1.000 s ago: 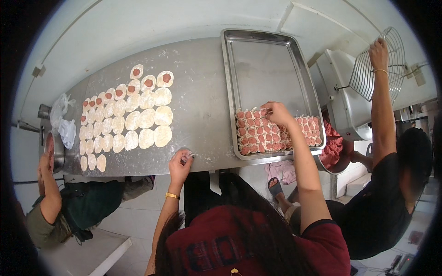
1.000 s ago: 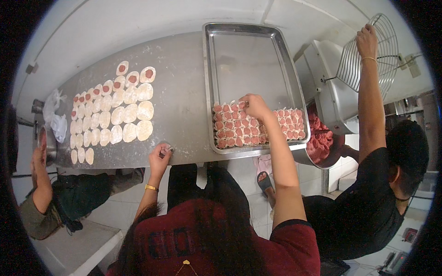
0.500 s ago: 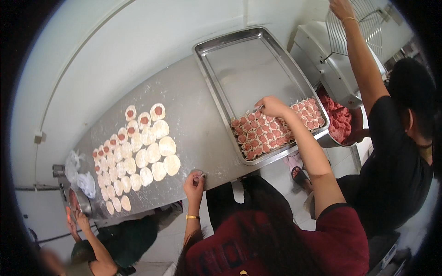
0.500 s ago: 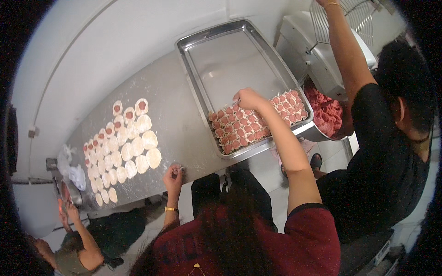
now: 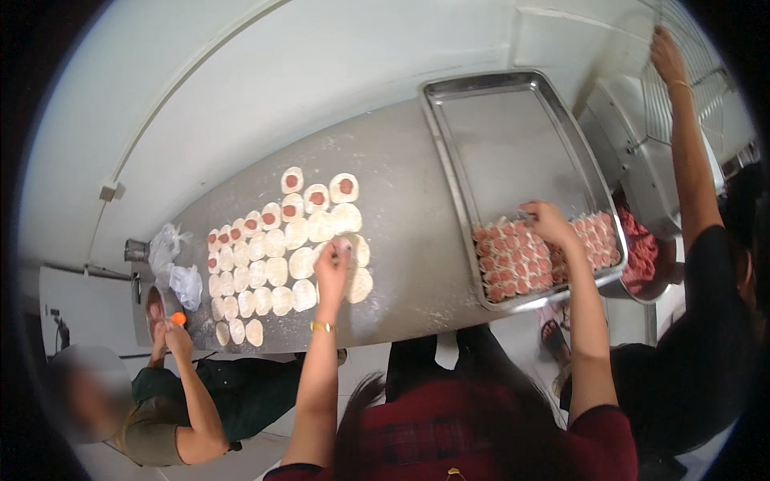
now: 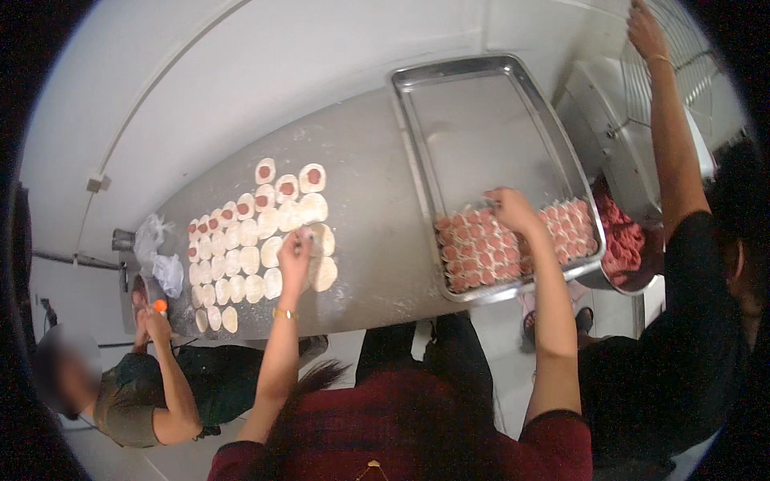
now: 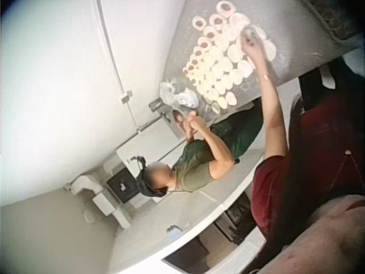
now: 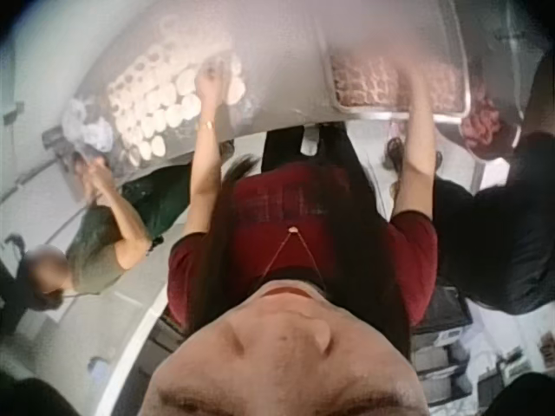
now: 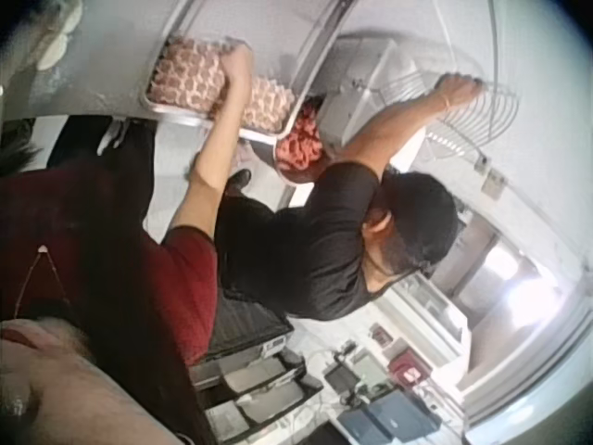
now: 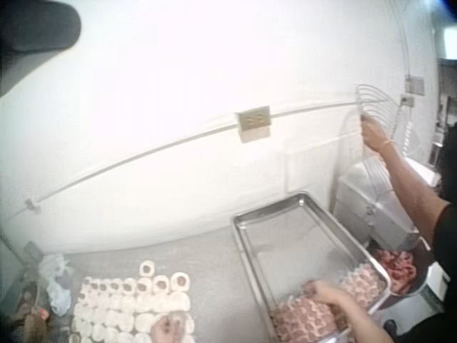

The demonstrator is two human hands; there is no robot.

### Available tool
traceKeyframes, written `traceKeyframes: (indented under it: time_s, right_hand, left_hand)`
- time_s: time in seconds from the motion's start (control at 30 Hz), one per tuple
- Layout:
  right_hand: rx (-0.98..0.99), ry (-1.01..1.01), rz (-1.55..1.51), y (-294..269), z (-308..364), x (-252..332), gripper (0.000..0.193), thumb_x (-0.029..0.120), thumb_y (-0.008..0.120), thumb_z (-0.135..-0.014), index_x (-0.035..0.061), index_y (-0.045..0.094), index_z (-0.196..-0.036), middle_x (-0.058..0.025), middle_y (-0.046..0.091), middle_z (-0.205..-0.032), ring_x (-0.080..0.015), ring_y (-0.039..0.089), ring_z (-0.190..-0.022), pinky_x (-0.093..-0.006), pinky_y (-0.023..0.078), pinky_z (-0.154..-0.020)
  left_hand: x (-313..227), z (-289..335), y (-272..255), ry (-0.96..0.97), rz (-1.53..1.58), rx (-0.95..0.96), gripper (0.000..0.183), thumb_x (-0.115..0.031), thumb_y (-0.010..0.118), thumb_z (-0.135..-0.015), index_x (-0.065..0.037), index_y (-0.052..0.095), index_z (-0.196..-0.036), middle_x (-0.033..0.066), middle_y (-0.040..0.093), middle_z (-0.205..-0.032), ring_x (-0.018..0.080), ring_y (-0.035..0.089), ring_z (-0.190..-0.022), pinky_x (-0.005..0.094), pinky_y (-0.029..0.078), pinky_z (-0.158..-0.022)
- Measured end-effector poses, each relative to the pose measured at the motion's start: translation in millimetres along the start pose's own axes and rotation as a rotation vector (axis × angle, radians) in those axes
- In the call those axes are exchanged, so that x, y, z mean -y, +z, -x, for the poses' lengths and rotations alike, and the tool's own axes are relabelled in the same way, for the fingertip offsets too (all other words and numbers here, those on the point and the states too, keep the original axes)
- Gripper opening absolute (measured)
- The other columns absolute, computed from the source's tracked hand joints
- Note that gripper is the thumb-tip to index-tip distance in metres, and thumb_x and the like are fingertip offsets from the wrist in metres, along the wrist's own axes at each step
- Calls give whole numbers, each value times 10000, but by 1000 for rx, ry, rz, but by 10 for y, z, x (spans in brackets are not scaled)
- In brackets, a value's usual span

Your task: The person repeatedly picks up small circular dough pieces, places a portion of meat filling in the center, folds the dough over, and seals the edges to form dumplings. The finished dumplings are placed in neat rows on a metal tray. A coworker is visible preparing dough and filling in the background.

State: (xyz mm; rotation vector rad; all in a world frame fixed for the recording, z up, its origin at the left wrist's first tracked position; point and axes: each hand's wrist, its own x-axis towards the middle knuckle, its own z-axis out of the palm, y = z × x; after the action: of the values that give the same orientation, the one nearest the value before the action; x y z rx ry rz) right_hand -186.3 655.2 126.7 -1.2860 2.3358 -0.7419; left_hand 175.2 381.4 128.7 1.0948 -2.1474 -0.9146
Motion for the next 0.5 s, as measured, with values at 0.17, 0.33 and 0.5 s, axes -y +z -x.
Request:
traceKeyframes:
  time_s: [0.17, 0.33, 0.5]
  right_hand:
    - [-204, 120, -173, -304, 297, 155, 413, -23, 496, -721, 10, 607, -1117, -187, 596, -1099, -338, 609, -931, -369, 481, -806]
    - [-243, 250, -33, -574, 848, 349, 362, -21, 496, -732, -19, 610, -1076, -169, 607, -1096, -311, 607, -946, -349, 470, -831]
    - [-336, 399, -35, -622, 1361, 397, 347, -10, 531, -730, -13, 617, -1066, -161, 611, -1100, -303, 612, -935, -344, 480, -819]
  left_hand:
    - [1171, -1402, -523, 29, -275, -204, 171, -58, 559, -799, 42, 643, -910, 199, 648, -836, 303, 627, -750, 367, 483, -668]
    - [1797, -2323, -680, 12, -733, -105, 273, -197, 654, -739, 50, 670, -856, 254, 653, -832, 386, 645, -788, 437, 493, -672]
    - [1988, -2654, -507, -197, -770, 72, 380, -312, 718, -678, 47, 675, -797, 245, 650, -774, 387, 640, -725, 447, 486, -654]
